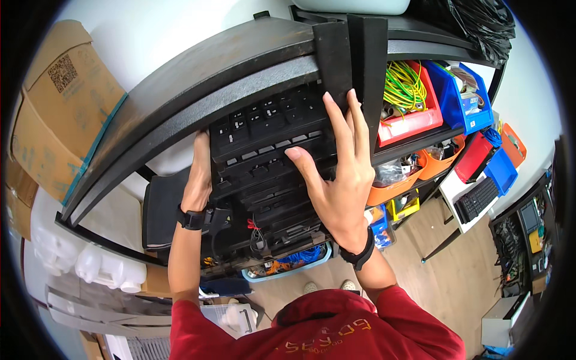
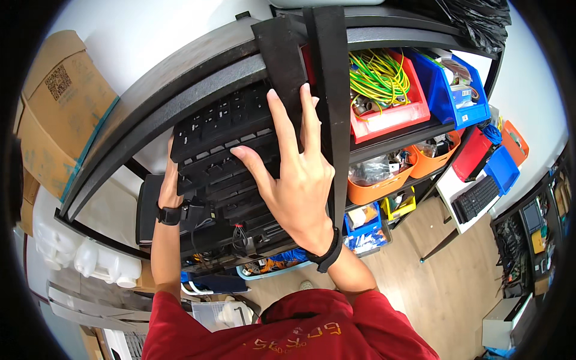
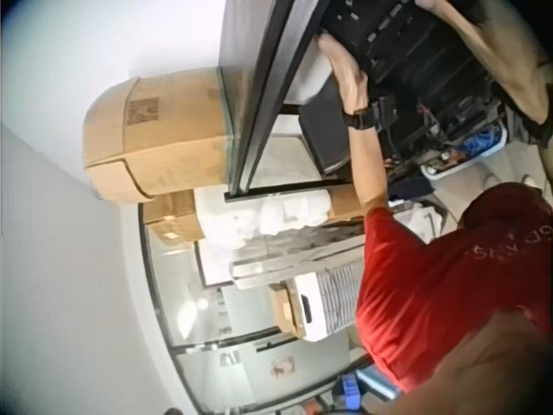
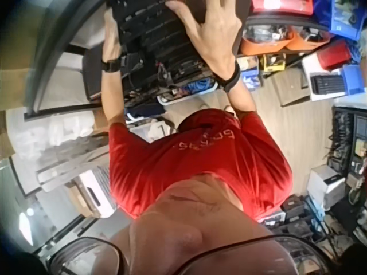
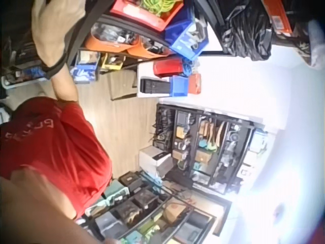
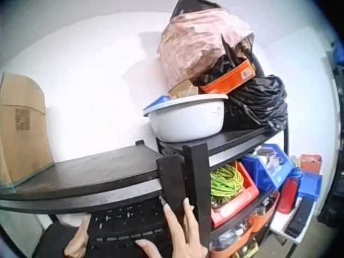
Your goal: Sort and organize hardware supplies and computer peripherals into bins and on shelves.
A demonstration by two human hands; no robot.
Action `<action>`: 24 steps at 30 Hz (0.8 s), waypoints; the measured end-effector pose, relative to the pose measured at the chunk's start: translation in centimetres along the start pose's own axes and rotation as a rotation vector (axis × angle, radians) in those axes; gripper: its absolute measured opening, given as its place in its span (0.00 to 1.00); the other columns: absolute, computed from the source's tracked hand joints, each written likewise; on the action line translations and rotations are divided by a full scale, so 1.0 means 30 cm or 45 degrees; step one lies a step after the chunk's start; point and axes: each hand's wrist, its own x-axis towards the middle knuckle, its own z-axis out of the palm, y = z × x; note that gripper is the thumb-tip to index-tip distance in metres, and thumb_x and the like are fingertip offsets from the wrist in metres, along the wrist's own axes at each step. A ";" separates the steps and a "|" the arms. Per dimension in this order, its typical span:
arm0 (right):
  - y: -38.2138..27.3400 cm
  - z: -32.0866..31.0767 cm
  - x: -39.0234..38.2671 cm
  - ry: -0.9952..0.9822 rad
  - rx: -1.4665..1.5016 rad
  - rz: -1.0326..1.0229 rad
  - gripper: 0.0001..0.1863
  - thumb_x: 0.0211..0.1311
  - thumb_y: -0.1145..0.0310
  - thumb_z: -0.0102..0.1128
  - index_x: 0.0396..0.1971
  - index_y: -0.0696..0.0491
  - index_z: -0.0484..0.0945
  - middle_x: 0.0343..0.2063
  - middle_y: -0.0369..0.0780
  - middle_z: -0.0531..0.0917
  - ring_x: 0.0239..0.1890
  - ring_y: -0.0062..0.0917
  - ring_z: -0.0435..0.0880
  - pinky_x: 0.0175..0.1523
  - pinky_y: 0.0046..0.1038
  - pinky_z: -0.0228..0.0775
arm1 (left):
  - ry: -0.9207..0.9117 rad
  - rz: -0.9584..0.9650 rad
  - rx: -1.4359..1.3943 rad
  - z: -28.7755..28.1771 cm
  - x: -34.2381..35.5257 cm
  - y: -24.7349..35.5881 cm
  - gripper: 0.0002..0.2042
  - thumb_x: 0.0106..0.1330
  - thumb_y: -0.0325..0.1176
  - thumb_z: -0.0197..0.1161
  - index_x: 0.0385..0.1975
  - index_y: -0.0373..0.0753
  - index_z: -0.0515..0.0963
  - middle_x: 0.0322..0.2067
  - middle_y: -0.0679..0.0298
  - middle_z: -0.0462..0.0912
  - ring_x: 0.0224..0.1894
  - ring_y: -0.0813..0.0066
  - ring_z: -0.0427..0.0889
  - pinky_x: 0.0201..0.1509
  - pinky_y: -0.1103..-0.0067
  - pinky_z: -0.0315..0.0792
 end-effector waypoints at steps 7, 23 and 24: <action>0.003 -0.015 0.003 -0.091 0.092 0.095 0.62 0.39 0.56 0.85 0.73 0.58 0.56 0.70 0.53 0.62 0.67 0.47 0.68 0.70 0.40 0.62 | -0.158 0.040 -0.301 0.014 0.031 -0.032 0.25 0.78 0.49 0.43 0.60 0.35 0.73 0.51 0.60 0.79 0.52 0.75 0.78 0.57 0.79 0.72; 0.014 0.016 -0.008 -0.076 0.471 0.310 0.46 0.58 0.70 0.76 0.72 0.61 0.57 0.57 0.51 0.78 0.54 0.32 0.81 0.62 0.30 0.72 | -0.321 0.058 -0.578 0.003 0.058 -0.044 0.26 0.80 0.49 0.39 0.58 0.33 0.73 0.47 0.64 0.81 0.46 0.78 0.82 0.51 0.81 0.77; 0.017 0.019 -0.007 -0.063 0.474 0.305 0.46 0.58 0.70 0.75 0.72 0.61 0.57 0.57 0.51 0.77 0.55 0.32 0.80 0.63 0.31 0.70 | -0.214 0.042 -0.445 0.010 0.046 -0.031 0.27 0.80 0.50 0.39 0.60 0.33 0.73 0.49 0.63 0.81 0.48 0.77 0.82 0.52 0.80 0.78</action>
